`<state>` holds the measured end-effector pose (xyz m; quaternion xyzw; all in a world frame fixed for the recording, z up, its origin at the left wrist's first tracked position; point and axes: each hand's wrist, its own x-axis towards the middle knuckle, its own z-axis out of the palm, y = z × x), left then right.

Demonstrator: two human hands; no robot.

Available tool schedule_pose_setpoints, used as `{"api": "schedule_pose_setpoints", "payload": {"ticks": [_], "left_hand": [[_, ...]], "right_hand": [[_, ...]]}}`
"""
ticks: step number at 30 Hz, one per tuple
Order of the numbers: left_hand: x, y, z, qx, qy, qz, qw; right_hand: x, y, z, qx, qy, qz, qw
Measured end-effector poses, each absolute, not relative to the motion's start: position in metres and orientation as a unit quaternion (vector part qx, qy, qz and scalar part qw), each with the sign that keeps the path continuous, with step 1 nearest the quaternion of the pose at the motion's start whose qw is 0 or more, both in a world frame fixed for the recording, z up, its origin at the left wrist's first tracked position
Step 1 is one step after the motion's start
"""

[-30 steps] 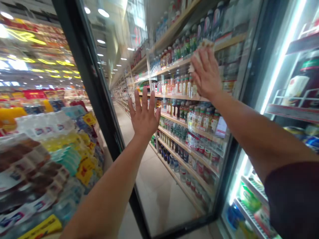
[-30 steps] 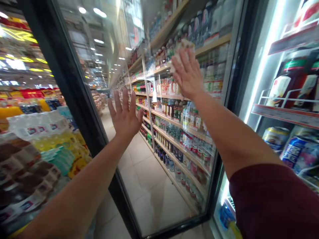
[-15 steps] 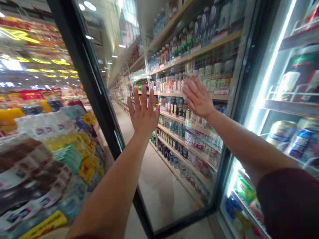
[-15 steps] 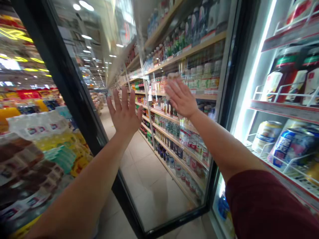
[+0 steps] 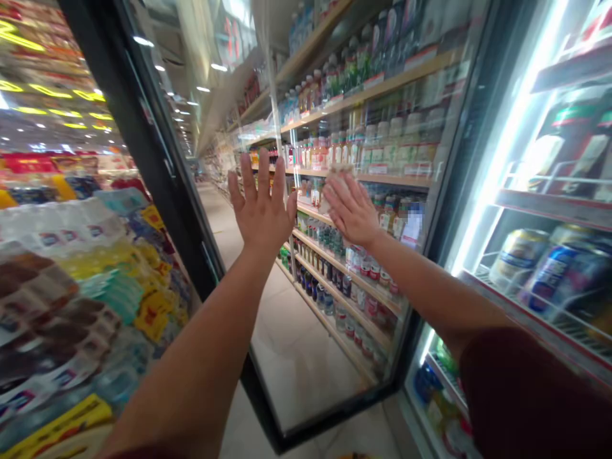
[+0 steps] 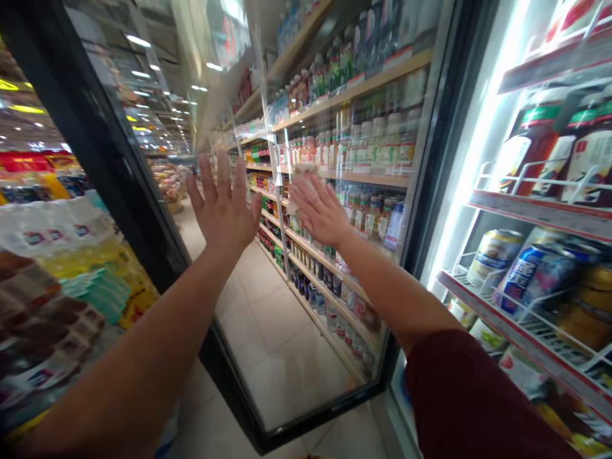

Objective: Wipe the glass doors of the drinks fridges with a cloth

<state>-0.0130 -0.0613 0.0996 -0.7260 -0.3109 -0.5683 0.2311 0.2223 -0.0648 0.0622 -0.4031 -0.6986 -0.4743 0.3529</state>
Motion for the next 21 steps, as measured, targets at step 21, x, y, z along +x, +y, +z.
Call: {"api": "schedule_pose_setpoints", "payload": {"ticks": [21], "left_hand": [[-0.013,-0.069,0.102,-0.703,-0.418,-0.508,0.271]], "right_hand": [[0.27,-0.059,0.218,-0.443,-0.585,-0.474,0.487]]}}
